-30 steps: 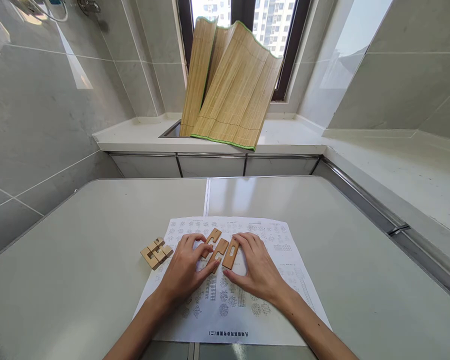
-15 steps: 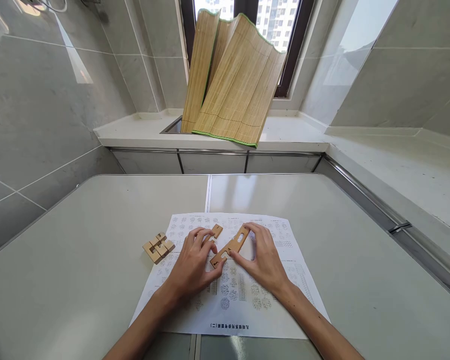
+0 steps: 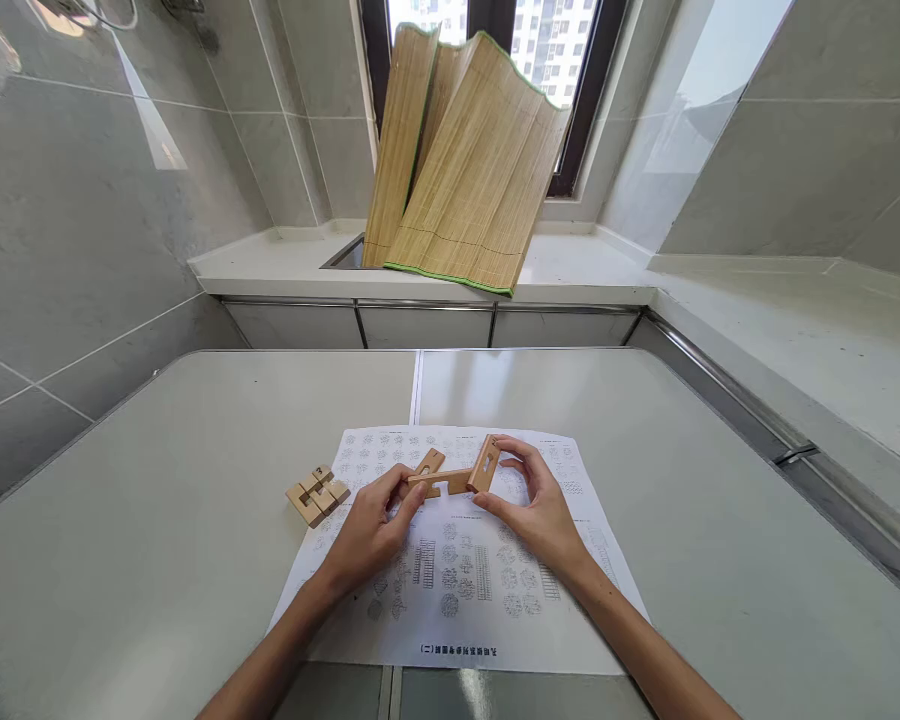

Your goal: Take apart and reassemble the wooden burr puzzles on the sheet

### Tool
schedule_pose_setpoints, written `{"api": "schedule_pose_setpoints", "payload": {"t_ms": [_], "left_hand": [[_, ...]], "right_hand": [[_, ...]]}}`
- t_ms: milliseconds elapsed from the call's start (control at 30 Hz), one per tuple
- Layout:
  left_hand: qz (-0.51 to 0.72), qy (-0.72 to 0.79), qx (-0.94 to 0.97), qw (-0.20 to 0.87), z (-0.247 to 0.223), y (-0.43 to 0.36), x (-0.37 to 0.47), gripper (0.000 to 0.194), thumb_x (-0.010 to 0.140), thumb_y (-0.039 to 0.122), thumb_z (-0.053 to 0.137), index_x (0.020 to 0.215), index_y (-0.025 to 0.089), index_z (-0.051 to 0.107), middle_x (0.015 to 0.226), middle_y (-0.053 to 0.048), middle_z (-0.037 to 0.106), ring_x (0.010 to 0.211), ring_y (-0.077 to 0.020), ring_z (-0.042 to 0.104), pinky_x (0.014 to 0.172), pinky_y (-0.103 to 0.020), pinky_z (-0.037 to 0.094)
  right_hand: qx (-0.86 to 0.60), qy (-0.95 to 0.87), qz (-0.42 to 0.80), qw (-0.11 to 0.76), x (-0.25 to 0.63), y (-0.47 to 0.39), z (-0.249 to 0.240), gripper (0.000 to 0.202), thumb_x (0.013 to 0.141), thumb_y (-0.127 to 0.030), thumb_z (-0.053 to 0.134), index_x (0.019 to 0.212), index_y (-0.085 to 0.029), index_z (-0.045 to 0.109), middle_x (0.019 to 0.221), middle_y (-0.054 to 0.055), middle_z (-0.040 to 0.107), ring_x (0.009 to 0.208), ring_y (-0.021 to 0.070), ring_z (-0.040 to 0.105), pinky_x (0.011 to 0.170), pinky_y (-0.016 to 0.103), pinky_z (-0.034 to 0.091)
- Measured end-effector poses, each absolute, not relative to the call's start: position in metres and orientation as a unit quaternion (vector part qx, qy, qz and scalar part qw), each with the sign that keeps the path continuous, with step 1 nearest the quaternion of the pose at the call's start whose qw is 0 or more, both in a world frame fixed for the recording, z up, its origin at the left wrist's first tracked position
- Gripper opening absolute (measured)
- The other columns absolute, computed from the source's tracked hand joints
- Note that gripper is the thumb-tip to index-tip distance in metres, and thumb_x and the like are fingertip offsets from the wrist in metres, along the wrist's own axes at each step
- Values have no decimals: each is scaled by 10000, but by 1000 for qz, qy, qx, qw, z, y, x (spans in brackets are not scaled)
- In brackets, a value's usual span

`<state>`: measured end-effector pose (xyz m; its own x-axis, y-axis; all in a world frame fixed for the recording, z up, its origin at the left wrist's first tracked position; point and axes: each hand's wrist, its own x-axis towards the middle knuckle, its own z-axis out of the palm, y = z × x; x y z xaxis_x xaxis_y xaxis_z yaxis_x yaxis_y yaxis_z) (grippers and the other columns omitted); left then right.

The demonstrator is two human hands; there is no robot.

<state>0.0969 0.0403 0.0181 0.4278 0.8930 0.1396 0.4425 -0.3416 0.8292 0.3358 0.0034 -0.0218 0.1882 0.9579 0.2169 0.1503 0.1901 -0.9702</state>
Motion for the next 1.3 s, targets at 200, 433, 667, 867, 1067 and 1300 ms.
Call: {"api": "schedule_pose_setpoints", "payload": {"t_ms": [200,433,667,867,1067,1300], "left_hand": [[306,419,643,563,21,39,99,412,1000,570,522,808,207,497,679,49,493,589,-113,393,586,-256,315],[310,400,558,658,19,39,101,433,956,576,587,767,204,471,613,69,459,511,-79,312,525,-248,236],[303,403,525,685,15,40,96,451,947,585,611,763,195,482,617,65,453,493,-66,300,503,-252,192],[310,389,504,706,12,39,96,432,934,562,643,765,193,495,636,59,463,490,-64,295,493,-252,194],[300,383,507,712,10,40,96,436,935,566,648,765,197,490,638,56,468,492,-66,298,494,-246,212],[292,386,523,702,15,38,93,470,900,617,663,759,201,496,631,59,471,497,-71,315,506,-244,235]], "right_hand": [[-413,-485,471,610,336,5,-23,617,732,-404,937,1268,-325,642,1489,84,593,1425,343,500,1208,568,392],[-376,-520,515,569,335,-3,-14,728,731,-299,953,1353,-350,580,1548,71,547,1508,321,420,1287,557,290],[-364,-540,538,535,338,-7,-17,812,774,-281,926,1458,-379,500,1636,76,445,1536,340,374,1288,580,259],[-347,-532,552,540,339,-5,-20,898,749,-238,946,1493,-422,477,1658,56,407,1544,338,358,1285,567,256],[-339,-526,571,532,342,-3,-22,912,733,-250,958,1496,-427,491,1663,55,409,1557,347,324,1283,575,247],[-324,-530,589,516,343,-1,-22,882,745,-268,951,1488,-428,505,1670,54,405,1546,346,350,1277,567,262]]}}
